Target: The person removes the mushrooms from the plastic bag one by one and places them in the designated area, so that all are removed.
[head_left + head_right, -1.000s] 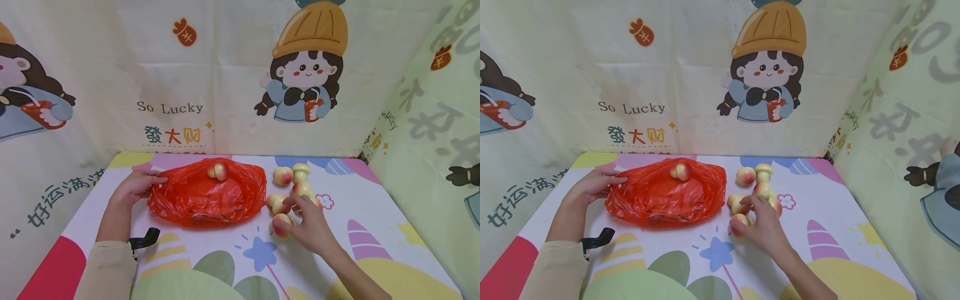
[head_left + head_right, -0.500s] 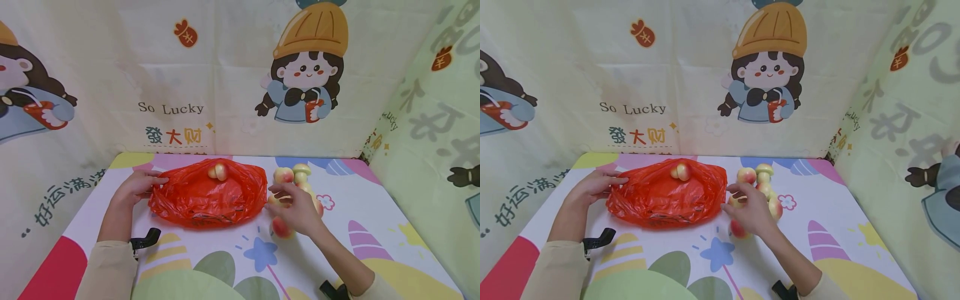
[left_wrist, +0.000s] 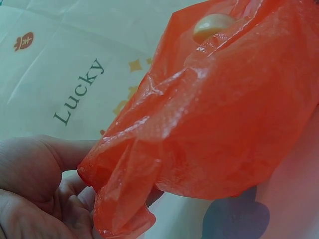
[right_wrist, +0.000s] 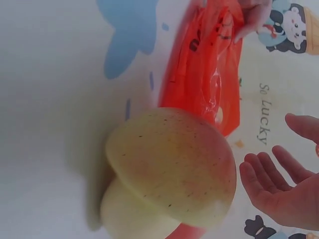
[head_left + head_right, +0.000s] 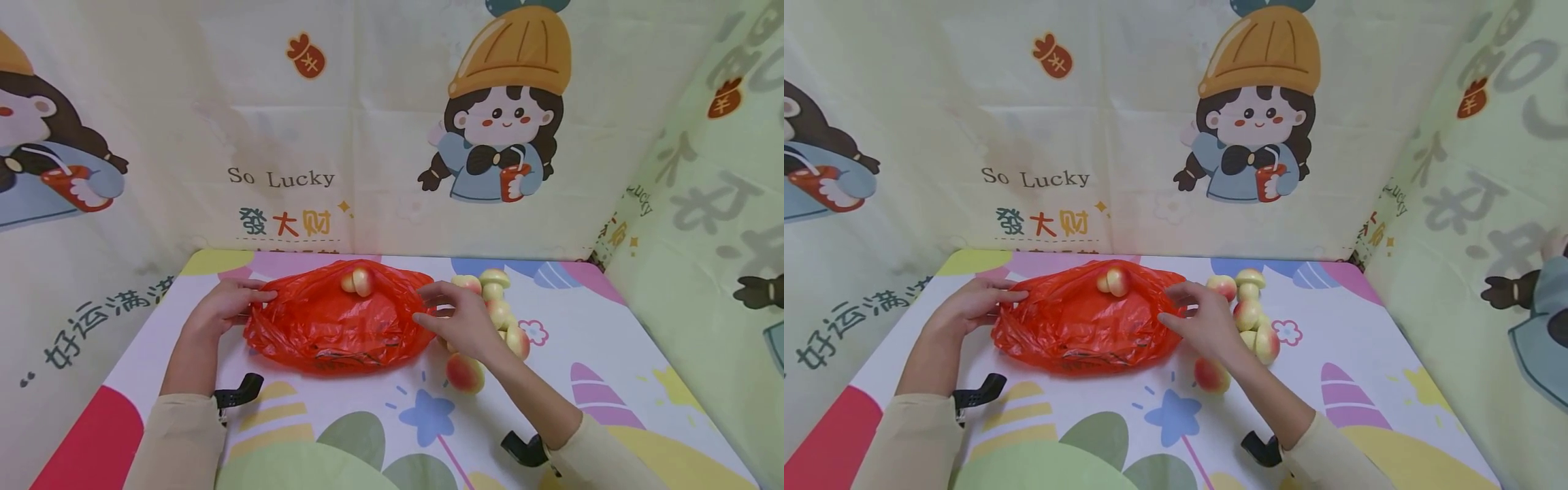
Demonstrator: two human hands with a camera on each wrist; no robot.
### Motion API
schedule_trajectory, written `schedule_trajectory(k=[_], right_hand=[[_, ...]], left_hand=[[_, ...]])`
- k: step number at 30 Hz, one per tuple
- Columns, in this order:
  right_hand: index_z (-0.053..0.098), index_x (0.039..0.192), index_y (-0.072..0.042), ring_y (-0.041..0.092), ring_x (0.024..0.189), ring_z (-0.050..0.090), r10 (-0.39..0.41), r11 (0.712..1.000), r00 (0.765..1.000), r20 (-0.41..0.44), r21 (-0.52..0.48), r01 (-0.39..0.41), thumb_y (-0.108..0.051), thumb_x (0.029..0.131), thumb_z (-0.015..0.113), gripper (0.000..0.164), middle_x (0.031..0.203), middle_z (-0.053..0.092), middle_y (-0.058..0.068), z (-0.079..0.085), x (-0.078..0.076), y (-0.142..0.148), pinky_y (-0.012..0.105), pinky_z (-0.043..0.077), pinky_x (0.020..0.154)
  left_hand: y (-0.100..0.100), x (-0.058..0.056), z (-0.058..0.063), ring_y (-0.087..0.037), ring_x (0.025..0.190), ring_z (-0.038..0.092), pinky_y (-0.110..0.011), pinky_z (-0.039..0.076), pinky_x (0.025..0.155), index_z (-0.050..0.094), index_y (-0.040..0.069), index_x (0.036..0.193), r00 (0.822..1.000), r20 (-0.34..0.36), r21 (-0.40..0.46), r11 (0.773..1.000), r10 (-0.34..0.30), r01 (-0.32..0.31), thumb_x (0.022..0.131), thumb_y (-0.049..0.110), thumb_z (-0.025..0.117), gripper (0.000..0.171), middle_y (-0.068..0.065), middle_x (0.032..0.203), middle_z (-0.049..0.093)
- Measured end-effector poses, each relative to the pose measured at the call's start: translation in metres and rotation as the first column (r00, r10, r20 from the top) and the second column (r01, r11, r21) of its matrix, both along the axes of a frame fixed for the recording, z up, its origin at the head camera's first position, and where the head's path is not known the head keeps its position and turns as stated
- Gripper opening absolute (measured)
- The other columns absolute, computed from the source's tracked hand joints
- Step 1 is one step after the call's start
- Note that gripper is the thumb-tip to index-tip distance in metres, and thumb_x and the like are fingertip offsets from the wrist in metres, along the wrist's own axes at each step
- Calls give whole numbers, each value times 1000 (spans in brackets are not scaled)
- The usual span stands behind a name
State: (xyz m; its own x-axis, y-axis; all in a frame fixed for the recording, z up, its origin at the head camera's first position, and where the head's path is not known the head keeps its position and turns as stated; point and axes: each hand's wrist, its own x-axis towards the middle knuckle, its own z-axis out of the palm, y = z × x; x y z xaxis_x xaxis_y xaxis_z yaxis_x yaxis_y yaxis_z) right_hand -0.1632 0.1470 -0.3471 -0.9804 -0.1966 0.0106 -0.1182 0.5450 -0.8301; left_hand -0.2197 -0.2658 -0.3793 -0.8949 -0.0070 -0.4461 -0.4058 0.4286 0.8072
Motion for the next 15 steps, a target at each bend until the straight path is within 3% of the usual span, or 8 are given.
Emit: schedule_trajectory(k=[4,15], right_hand=[[70,129,-21,29,115,68,3,1000,1000,22,1,-3,-25,90,83,41,129,70,7,2,-8,-10,39,64,84],[69,133,-20,30,124,65,50,999,998,36,12,-50,-22,92,80,42,130,71,4,5,-36,-38,41,62,92]], left_hand=[[-1,2,-1,-25,102,67,-30,62,83,45,-1,155,1000,3,-4,1000,1,-1,101,32,67,66,-25,145,58],[-2,-1,-2,-22,99,68,-30,63,83,44,-1,155,1000,-3,15,1000,-4,4,101,33,68,68,-24,144,58]])
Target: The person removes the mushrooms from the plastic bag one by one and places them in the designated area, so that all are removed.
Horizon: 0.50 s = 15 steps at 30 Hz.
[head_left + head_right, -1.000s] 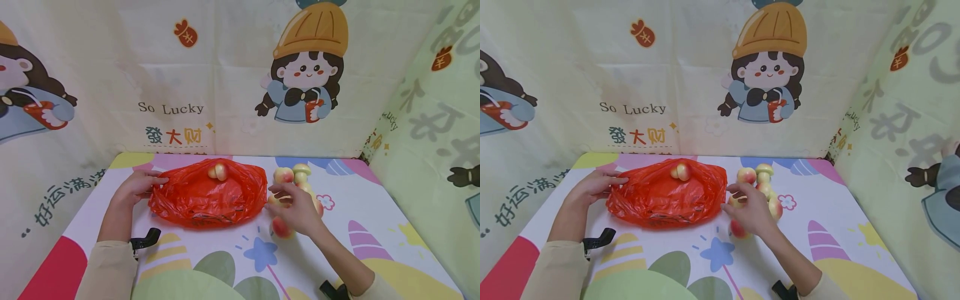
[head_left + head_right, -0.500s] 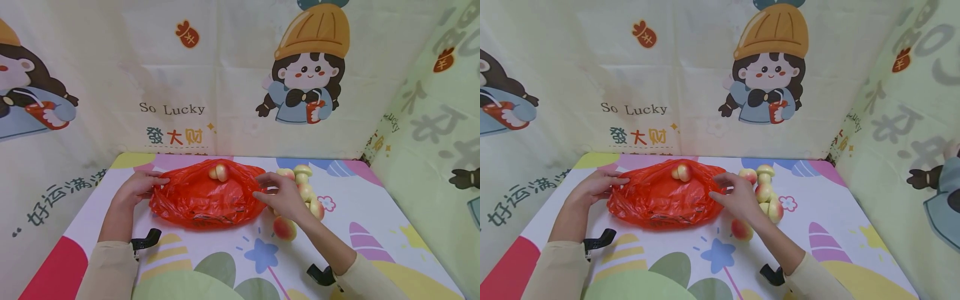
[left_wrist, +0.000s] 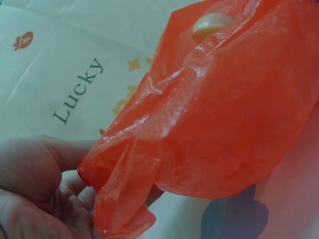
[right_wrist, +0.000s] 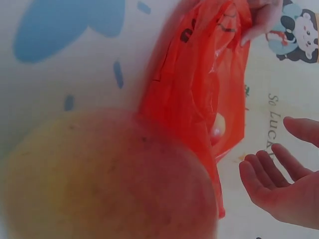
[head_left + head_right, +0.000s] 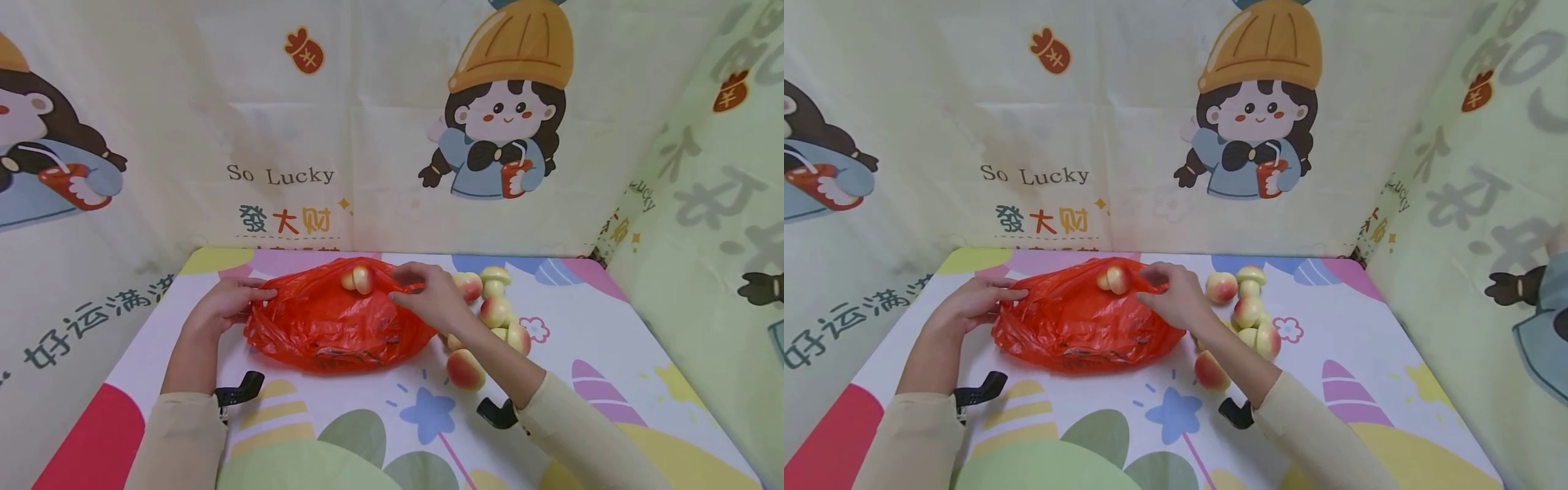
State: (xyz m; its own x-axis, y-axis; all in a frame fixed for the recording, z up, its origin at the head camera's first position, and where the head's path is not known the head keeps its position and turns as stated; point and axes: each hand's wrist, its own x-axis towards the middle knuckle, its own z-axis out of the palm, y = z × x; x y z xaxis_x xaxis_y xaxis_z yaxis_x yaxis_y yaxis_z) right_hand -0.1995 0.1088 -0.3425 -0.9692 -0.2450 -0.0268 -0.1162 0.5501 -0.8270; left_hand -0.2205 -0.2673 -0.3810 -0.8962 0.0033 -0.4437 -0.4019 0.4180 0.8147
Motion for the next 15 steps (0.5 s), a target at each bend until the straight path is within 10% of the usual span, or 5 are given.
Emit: schedule_trajectory(k=[15], right_hand=[[67,137,-16,29,128,62,103,991,995,5,88,-103,-13,95,74,43,136,68,5,-10,-34,-29,42,61,94]], left_hand=[[2,0,0,-23,101,68,-30,63,83,44,0,155,1000,4,-9,1000,11,-11,101,32,68,67,-24,145,58]])
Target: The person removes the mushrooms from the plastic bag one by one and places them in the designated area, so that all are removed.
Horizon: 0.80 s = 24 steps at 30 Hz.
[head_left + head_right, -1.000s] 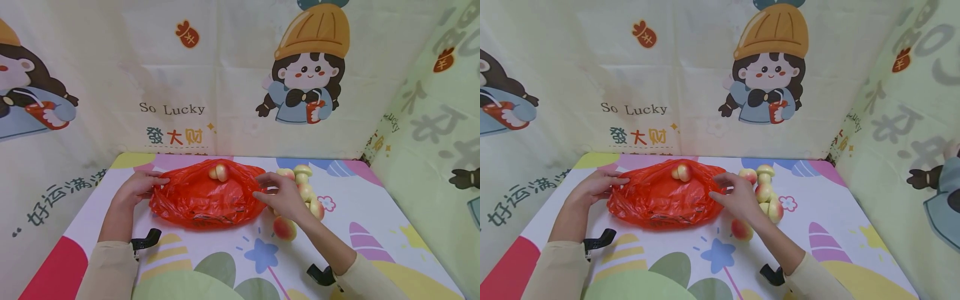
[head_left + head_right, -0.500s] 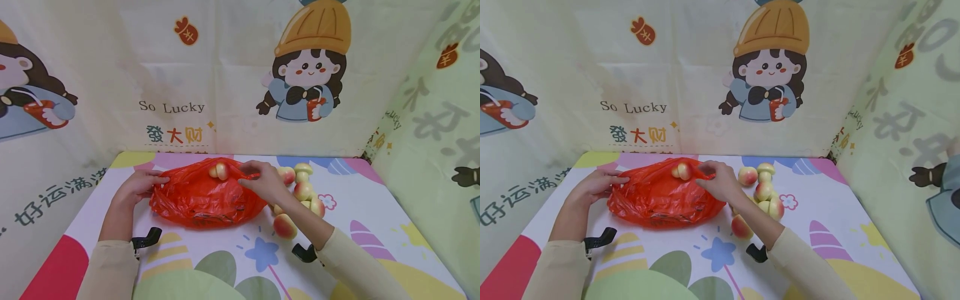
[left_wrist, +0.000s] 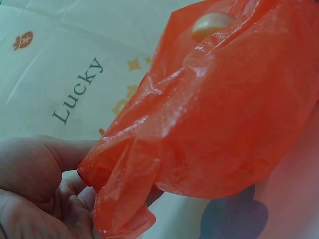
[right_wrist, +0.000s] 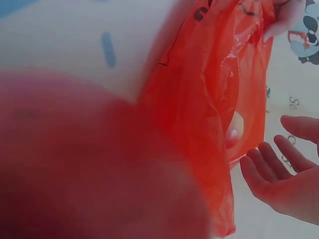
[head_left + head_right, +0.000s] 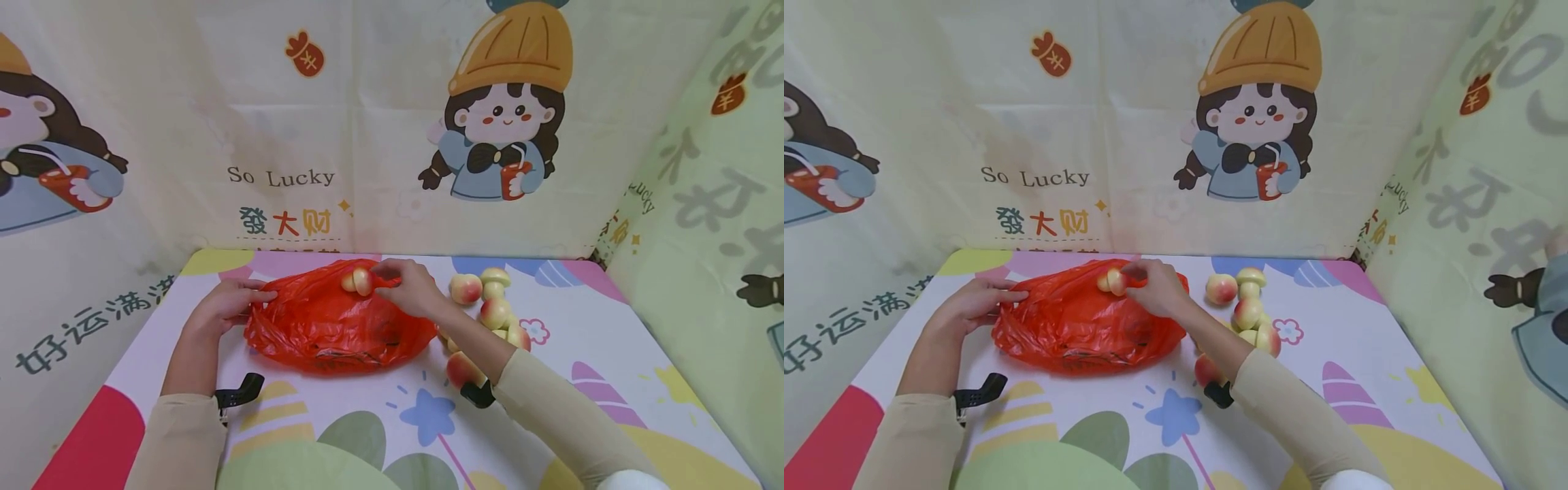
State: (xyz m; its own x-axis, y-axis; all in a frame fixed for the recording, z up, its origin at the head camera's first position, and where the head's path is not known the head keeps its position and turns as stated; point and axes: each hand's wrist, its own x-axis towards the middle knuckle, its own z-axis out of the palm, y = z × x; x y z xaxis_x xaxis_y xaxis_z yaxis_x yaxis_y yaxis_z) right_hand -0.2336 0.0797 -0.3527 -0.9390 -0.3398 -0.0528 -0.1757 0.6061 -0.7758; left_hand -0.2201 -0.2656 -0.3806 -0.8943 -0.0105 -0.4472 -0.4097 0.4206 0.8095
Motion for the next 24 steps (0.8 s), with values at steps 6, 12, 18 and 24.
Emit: schedule_trajectory(k=[6,12,18,24], right_hand=[[67,137,-15,28,127,61,23,998,1000,-17,51,-22,-12,96,74,42,136,68,7,1,-8,-13,41,61,94],[65,138,-13,31,128,60,28,999,999,29,32,-29,-17,95,75,44,136,67,9,5,-13,-22,41,62,92],[67,136,-11,28,124,61,33,998,999,-8,62,-32,-14,96,74,41,133,69,8,8,-18,-27,40,59,98],[66,138,-10,28,121,61,37,996,999,-7,79,-37,-11,96,73,42,131,68,9,8,-24,-32,39,60,98]], left_hand=[[0,1,0,-22,99,69,-30,63,83,44,-1,155,1000,-5,-1,1000,-4,4,101,32,68,67,-25,145,59],[1,1,1,-22,97,69,-29,62,83,46,-2,154,1000,-14,0,1000,-12,12,102,30,66,63,-25,143,60],[0,1,1,-22,95,69,-29,62,82,47,-2,153,1000,-21,1,1000,-17,17,103,29,64,61,-24,140,62],[-1,2,2,-22,94,69,-29,62,81,48,-1,152,1000,-16,-2,1000,-14,14,103,30,66,61,-23,138,64]])
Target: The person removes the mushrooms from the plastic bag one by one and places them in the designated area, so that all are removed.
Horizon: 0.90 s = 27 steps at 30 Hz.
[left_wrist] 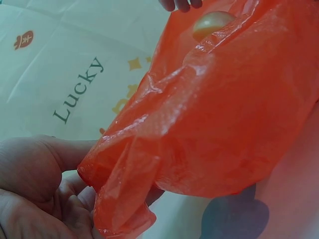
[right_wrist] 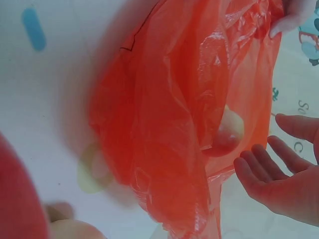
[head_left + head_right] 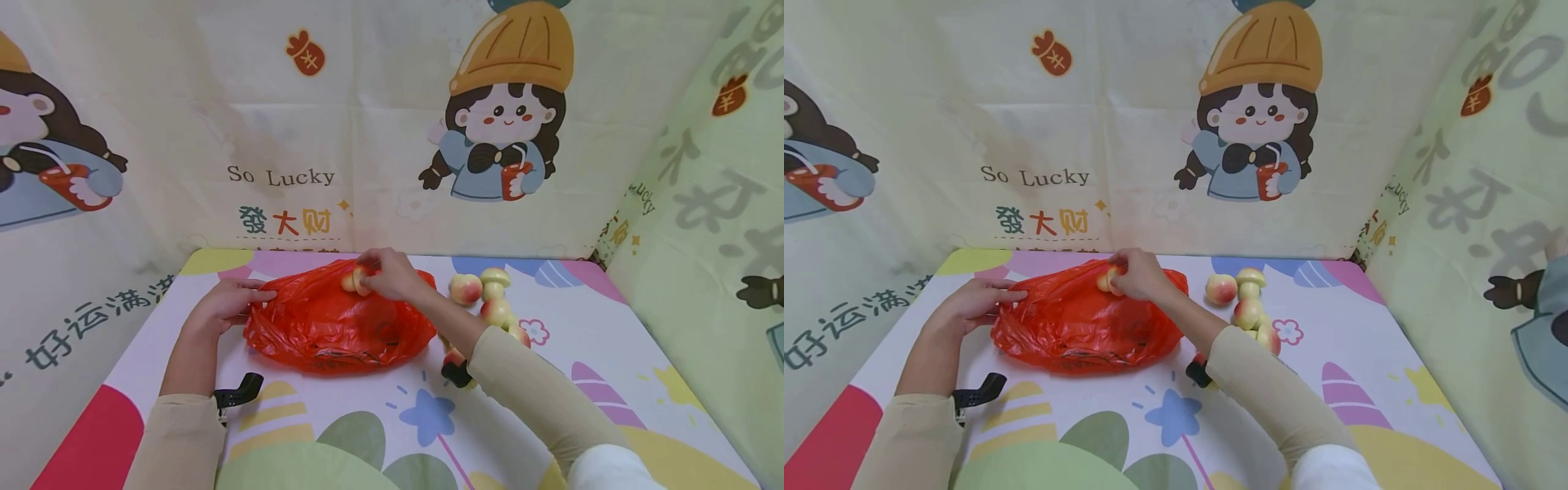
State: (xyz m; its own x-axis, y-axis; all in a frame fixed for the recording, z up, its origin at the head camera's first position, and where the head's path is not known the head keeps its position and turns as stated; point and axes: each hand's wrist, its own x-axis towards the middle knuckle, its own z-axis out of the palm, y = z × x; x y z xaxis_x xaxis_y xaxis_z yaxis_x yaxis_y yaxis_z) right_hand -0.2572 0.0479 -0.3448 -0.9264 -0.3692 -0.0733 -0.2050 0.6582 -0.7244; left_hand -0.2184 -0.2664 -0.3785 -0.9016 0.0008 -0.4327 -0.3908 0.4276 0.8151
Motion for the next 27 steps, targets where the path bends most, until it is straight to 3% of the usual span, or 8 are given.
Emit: schedule_trajectory(k=[7,17,27], right_hand=[[65,138,-8,28,118,61,-4,999,1000,-10,37,5,-9,95,73,44,131,67,11,-3,-6,-9,37,61,95],[61,140,-3,25,108,59,51,986,995,-92,161,-35,-11,94,75,49,126,65,12,-10,-7,-20,35,60,91],[54,149,-8,27,127,53,55,961,991,-121,276,-20,-10,89,80,66,142,58,12,-23,-13,-25,40,58,101]], left_hand=[[0,0,0,-22,94,69,-29,62,81,49,-1,152,1000,-1,0,1000,0,0,102,30,67,61,-23,137,64],[1,-1,-2,-22,94,69,-30,63,81,48,-1,153,1000,-3,1,1000,1,-1,102,29,66,62,-23,139,63],[3,-1,-3,-24,96,69,-31,63,82,48,0,153,1000,2,13,1000,3,-3,102,29,67,61,-21,137,64]])
